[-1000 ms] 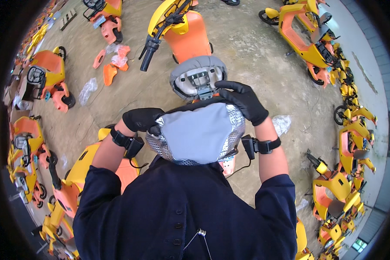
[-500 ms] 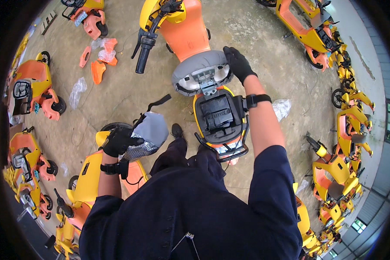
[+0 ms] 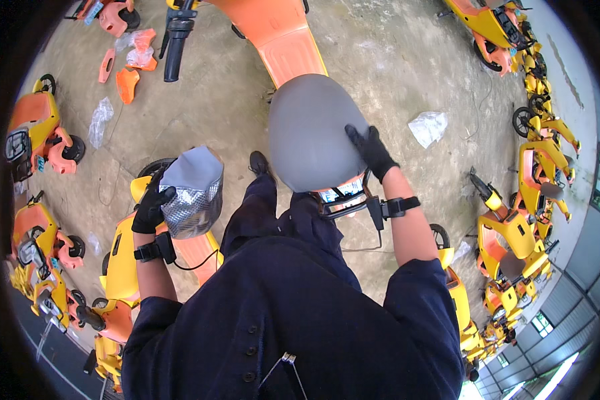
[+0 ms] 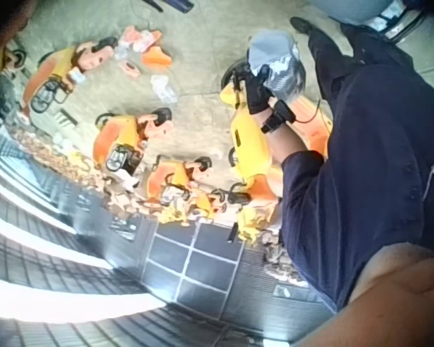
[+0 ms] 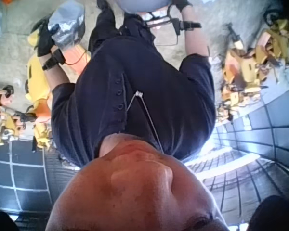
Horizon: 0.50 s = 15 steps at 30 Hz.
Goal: The person opens the seat compartment of a scooter to access internal components, then picks up a silver insulated cover and fits it onto the seat of another scooter.
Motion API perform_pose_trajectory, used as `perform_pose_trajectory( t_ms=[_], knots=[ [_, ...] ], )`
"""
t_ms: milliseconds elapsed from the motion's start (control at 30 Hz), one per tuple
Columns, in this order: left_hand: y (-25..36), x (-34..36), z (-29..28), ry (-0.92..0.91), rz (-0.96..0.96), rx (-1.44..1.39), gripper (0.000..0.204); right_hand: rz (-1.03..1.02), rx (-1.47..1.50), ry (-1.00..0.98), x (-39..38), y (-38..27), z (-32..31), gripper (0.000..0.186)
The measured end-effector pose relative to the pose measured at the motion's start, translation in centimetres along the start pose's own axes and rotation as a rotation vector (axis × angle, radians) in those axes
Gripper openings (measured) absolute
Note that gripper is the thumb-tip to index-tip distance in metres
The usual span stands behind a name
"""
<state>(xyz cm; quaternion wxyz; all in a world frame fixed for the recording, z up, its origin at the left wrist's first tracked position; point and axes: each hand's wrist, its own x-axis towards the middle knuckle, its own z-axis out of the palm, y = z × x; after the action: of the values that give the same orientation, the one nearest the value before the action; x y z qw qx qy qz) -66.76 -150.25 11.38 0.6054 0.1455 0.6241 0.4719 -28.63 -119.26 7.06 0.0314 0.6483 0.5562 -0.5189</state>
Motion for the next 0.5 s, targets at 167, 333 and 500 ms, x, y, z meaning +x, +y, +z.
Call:
perform_pose_trajectory(
  t_ms=[167,333,500],
  knots=[
    [0.1,1.0,3.2,-0.068,-0.096,0.101,0.028,-0.058,0.017,-0.138,3.9,9.8,0.1,0.112],
    [1.8,0.7,7.8,-0.2,0.003,0.382,0.029,0.003,0.008,-0.206,4.8,10.6,-0.5,0.11],
    [4.4,-0.9,14.1,-0.563,0.039,0.722,0.052,-0.598,-0.465,0.004,1.3,1.4,-1.5,0.06]
  ],
)
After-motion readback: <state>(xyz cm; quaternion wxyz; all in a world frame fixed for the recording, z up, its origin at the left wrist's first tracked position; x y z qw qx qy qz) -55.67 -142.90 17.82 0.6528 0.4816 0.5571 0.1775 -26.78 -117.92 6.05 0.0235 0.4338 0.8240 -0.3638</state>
